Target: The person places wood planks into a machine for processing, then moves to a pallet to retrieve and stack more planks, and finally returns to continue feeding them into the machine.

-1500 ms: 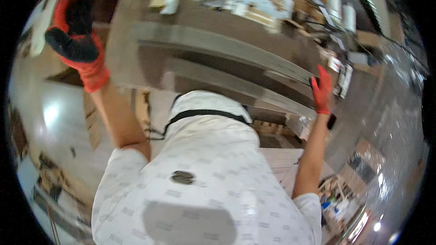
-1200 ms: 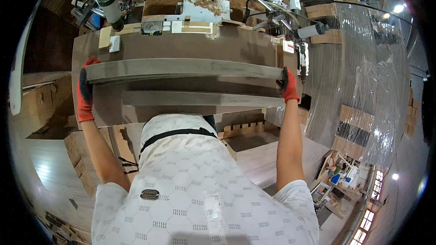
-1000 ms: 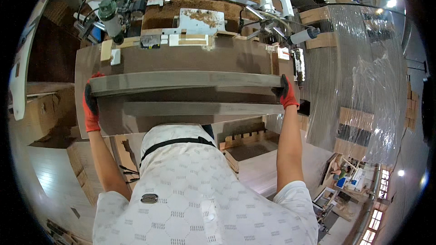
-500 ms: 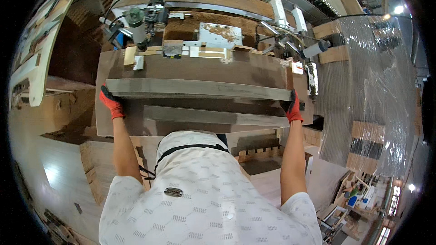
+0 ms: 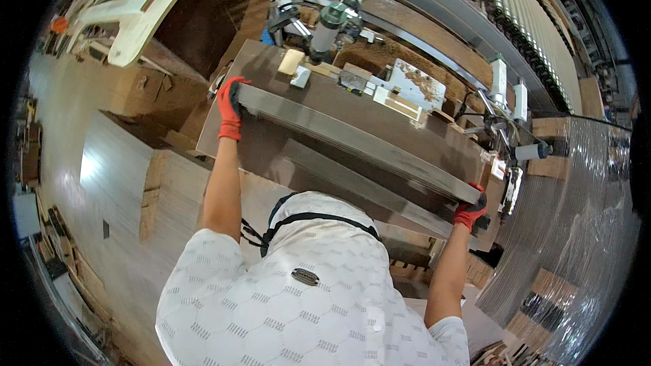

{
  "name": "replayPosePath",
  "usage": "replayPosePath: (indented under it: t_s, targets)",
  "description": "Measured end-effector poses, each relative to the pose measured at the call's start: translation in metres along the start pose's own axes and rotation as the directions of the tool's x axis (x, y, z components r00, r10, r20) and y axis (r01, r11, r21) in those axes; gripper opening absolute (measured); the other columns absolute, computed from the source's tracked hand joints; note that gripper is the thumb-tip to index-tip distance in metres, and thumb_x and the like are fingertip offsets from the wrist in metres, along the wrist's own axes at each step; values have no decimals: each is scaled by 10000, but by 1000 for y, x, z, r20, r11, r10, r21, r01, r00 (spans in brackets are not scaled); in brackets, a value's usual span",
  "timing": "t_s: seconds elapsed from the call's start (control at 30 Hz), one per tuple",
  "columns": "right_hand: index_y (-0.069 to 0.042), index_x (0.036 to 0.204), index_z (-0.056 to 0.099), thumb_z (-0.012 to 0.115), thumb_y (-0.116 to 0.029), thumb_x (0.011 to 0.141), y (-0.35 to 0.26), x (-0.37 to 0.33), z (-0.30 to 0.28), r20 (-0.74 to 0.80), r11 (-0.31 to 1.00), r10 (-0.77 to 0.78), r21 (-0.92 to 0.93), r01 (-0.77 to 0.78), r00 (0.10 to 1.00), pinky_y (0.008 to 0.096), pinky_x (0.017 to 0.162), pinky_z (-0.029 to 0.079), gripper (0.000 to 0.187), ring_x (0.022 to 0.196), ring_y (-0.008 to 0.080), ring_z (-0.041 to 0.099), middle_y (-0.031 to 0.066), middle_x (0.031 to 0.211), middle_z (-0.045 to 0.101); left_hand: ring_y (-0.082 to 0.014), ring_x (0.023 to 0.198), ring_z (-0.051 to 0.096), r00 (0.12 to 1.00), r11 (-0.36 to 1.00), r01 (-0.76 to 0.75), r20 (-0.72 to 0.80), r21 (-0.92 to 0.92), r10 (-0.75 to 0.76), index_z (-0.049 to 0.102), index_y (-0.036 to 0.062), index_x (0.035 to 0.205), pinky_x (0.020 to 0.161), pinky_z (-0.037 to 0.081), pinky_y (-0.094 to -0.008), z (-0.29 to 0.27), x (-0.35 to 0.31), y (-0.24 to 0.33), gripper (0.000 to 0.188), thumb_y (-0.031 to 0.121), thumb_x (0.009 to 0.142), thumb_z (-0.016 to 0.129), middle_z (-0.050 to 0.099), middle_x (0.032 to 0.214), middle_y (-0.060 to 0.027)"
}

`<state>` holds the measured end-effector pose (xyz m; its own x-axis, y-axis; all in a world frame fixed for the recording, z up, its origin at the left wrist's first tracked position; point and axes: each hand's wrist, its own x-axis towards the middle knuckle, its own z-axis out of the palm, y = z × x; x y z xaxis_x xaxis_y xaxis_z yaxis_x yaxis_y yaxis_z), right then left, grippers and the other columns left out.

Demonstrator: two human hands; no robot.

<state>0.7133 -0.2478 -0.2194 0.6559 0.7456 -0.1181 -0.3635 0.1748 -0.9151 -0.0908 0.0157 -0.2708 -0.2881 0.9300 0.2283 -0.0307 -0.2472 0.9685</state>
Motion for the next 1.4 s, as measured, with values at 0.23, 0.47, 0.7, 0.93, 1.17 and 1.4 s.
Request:
replayPosePath:
  t_s: [0.23, 0.47, 0.7, 0.93, 1.17, 1.4]
  targets:
    - [-71, 1071, 701, 523, -380, 1029, 2, 1, 0, 18, 993, -35, 110, 33, 999, 512, 994, 552, 359, 1044, 341, 713, 150, 1035, 748, -359, 994, 757, 987, 917, 84, -96, -390, -131, 724, -20, 1180, 934, 590, -470, -17, -3, -47, 362, 287, 1059, 575, 750, 1132, -211]
    - [-1, 1308, 688, 540, -308, 1024, -35, -15, 8, 130, 963, 90, -265, -53, 987, 516, 1153, 473, 444, 1249, 339, 652, 198, 1336, 700, -270, 1244, 666, 914, 940, 326, 285, -98, -288, 636, 5, 1422, 1112, 486, -392, -12, -1, 38, 476, 339, 1096, 538, 700, 1362, -153]
    - [51, 1379, 656, 439, -389, 1107, -52, -1, -5, 177, 901, 434, -107, -421, 883, 411, 1160, 465, 560, 1316, 301, 618, 166, 1409, 672, -236, 1358, 583, 839, 801, 536, 273, -268, -470, 569, 19, 1521, 1176, 416, -366, -40, -22, 32, 532, 376, 1136, 485, 635, 1482, -107]
    - [12, 1196, 743, 410, -469, 1081, -35, -15, 10, 56, 932, 362, -49, -359, 931, 441, 1118, 471, 596, 1211, 306, 666, 161, 1269, 741, -286, 1425, 532, 893, 880, 434, 221, -194, -392, 540, 31, 1550, 1222, 365, -419, -13, -37, 65, 547, 355, 1111, 500, 564, 1568, -132]
    - [-11, 915, 709, 450, -342, 1058, -14, -11, 18, -33, 982, -166, 86, 169, 986, 475, 987, 563, 444, 959, 371, 728, 181, 959, 754, -317, 1287, 642, 987, 994, 89, 139, -70, -78, 661, 19, 1372, 1136, 488, -473, -3, -26, 46, 418, 264, 1076, 496, 682, 1392, -160]
    - [-1, 819, 701, 508, -519, 996, 30, 14, -6, -175, 927, -198, 288, 242, 965, 440, 805, 551, 581, 777, 344, 678, 168, 820, 713, -248, 1028, 666, 994, 989, 101, -19, -108, -104, 697, 54, 1129, 916, 543, -429, -17, 3, -3, 311, 284, 1053, 502, 701, 1103, -70]
